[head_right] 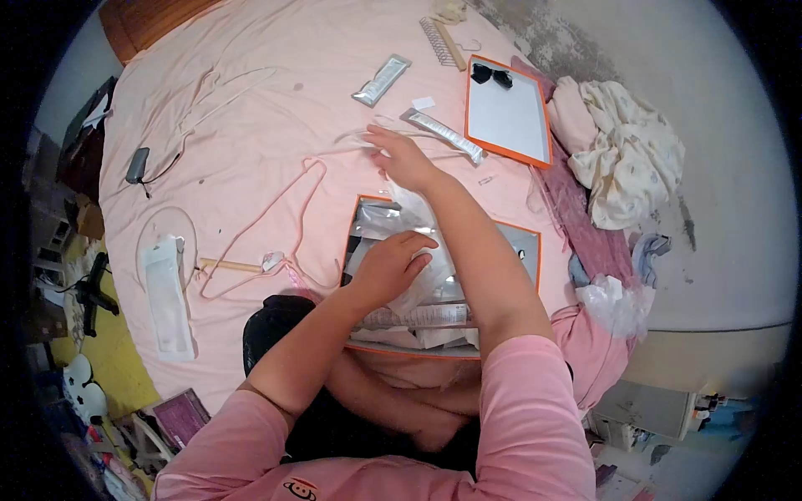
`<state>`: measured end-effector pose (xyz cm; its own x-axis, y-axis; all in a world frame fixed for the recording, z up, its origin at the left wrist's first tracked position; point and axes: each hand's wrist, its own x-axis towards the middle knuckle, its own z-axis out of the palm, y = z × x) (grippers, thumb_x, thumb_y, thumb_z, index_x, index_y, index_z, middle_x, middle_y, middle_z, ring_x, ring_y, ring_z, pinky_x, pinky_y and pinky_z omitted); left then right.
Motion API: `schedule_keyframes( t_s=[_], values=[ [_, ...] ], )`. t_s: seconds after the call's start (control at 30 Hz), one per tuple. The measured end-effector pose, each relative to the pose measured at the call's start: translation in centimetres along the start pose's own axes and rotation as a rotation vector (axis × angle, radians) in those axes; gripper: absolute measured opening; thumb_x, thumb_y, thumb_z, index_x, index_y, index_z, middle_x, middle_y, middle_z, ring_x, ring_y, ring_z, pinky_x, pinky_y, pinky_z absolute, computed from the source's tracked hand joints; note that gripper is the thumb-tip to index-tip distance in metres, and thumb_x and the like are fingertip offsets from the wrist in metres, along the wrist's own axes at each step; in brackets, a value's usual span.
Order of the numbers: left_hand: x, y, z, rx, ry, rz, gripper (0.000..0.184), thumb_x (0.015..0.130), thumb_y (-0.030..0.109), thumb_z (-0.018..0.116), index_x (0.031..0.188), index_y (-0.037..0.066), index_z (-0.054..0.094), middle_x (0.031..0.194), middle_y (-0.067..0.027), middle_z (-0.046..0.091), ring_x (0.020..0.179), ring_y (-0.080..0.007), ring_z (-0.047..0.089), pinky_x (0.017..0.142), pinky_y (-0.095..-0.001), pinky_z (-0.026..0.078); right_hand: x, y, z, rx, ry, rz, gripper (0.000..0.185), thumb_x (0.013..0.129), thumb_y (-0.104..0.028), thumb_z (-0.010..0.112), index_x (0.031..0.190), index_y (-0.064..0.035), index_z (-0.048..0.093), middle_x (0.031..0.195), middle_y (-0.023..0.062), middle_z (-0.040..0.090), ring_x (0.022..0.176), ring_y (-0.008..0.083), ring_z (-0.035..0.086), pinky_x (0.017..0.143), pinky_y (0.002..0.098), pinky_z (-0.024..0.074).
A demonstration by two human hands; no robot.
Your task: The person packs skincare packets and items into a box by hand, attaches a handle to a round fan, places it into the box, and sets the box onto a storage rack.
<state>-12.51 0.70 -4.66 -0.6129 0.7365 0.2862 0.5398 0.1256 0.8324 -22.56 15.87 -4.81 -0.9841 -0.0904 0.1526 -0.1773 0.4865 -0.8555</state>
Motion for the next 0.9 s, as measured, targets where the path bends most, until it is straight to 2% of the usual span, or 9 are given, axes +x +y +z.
schedule_keyframes(
  t_s=[0.1, 0.2, 0.27, 0.33, 0.43, 0.67, 0.77, 0.87, 0.9],
  values=[
    [0.0, -0.3, 0.1, 0.013, 0.014, -0.008, 0.017, 0.081, 0.014, 0.054, 0.097, 0.008, 0.055, 0.095, -0.0108, 0.057, 0.088, -0.0296, 0.055, 0.075, -0.0379, 0.044, 0.7, -1.8, -0.3, -0.161, 0.021, 0.02, 0.038, 0.074, -0.002, 0.057, 0.112, -0.0034, 0.052, 0.121, 0.0141, 0.046, 0.097, 0.025, 0.054, 0.071, 0.0331, 0.0466],
    [0.0, -0.5, 0.2, -0.005, 0.058, 0.012, 0.017, 0.078, 0.013, 0.055, 0.094, 0.008, 0.057, 0.091, -0.0095, 0.058, 0.087, -0.0279, 0.055, 0.074, -0.0376, 0.045, 0.5, 1.3, -1.4, -0.673, 0.232, -0.061, 0.033, 0.074, -0.004, 0.058, 0.107, -0.0053, 0.055, 0.113, 0.0195, 0.051, 0.086, 0.0315, 0.057, 0.067, 0.0393, 0.0474],
    [0.1, -0.4, 0.0, -0.021, 0.022, 0.002, 0.017, 0.08, 0.013, 0.054, 0.096, 0.008, 0.056, 0.093, -0.0106, 0.057, 0.087, -0.0294, 0.055, 0.074, -0.0379, 0.044, 0.1, 2.4, -2.5, -0.747, 0.042, 0.429, 0.036, 0.07, -0.015, 0.065, 0.103, -0.0032, 0.055, 0.104, 0.0203, 0.056, 0.086, 0.0326, 0.058, 0.072, 0.0392, 0.0471],
    [0.1, -0.3, -0.1, -0.033, -0.001, -0.004, 0.017, 0.081, 0.013, 0.054, 0.097, 0.008, 0.055, 0.094, -0.0112, 0.057, 0.087, -0.0302, 0.055, 0.074, -0.038, 0.044, -1.0, 5.1, -2.2, -0.902, -0.254, 0.583, 0.039, 0.065, -0.024, 0.07, 0.094, -0.0013, 0.057, 0.094, 0.0194, 0.06, 0.086, 0.033, 0.059, 0.075, 0.0395, 0.0462],
    [0.1, -0.4, -0.1, -0.025, 0.0, -0.001, 0.017, 0.081, 0.013, 0.054, 0.097, 0.009, 0.055, 0.093, -0.0112, 0.057, 0.087, -0.0302, 0.055, 0.074, -0.0377, 0.044, -2.8, 7.9, -0.5, -0.911, -0.383, 0.584, 0.021, 0.073, -0.019, 0.059, 0.087, -0.0039, 0.058, 0.09, 0.0171, 0.06, 0.087, 0.0304, 0.057, 0.071, 0.0376, 0.0448],
    [0.2, -0.2, 0.0, -0.004, 0.0, -0.016, 0.018, 0.08, 0.013, 0.054, 0.098, 0.009, 0.054, 0.094, -0.0112, 0.056, 0.087, -0.0299, 0.054, 0.074, -0.0378, 0.044, -2.2, 11.0, 0.3, -0.609, -0.689, 0.507, 0.016, 0.066, -0.006, 0.054, 0.082, -0.0096, 0.056, 0.08, 0.0079, 0.06, 0.075, 0.021, 0.055, 0.065, 0.0323, 0.0435],
    [0.2, -0.1, -0.1, -0.006, -0.024, -0.04, 0.018, 0.08, 0.014, 0.054, 0.098, 0.01, 0.054, 0.095, -0.0109, 0.056, 0.088, -0.0294, 0.054, 0.074, -0.0376, 0.044, -2.3, 11.2, 0.0, -0.57, -0.66, 0.5, 0.012, 0.072, -0.017, 0.057, 0.081, -0.0082, 0.055, 0.079, 0.0101, 0.06, 0.076, 0.0228, 0.056, 0.064, 0.0331, 0.0434],
    [0.1, -0.1, 0.3, -0.006, -0.033, -0.035, 0.017, 0.081, 0.014, 0.054, 0.097, 0.01, 0.055, 0.095, -0.0105, 0.056, 0.088, -0.0291, 0.054, 0.075, -0.0374, 0.044, -2.0, 6.1, 0.5, -0.673, -0.48, 0.673, 0.028, 0.076, -0.033, 0.058, 0.089, -0.0083, 0.053, 0.082, 0.0134, 0.06, 0.077, 0.0257, 0.056, 0.067, 0.035, 0.0434],
    [0.1, -0.1, 0.2, -0.001, -0.026, -0.025, 0.017, 0.081, 0.014, 0.054, 0.097, 0.01, 0.055, 0.094, -0.0104, 0.056, 0.088, -0.029, 0.054, 0.075, -0.0374, 0.044, -2.0, 6.1, 0.6, -0.668, -0.459, 0.626, 0.033, 0.076, -0.037, 0.058, 0.091, -0.0083, 0.052, 0.084, 0.0147, 0.059, 0.078, 0.0269, 0.056, 0.068, 0.0355, 0.0433]
  ],
)
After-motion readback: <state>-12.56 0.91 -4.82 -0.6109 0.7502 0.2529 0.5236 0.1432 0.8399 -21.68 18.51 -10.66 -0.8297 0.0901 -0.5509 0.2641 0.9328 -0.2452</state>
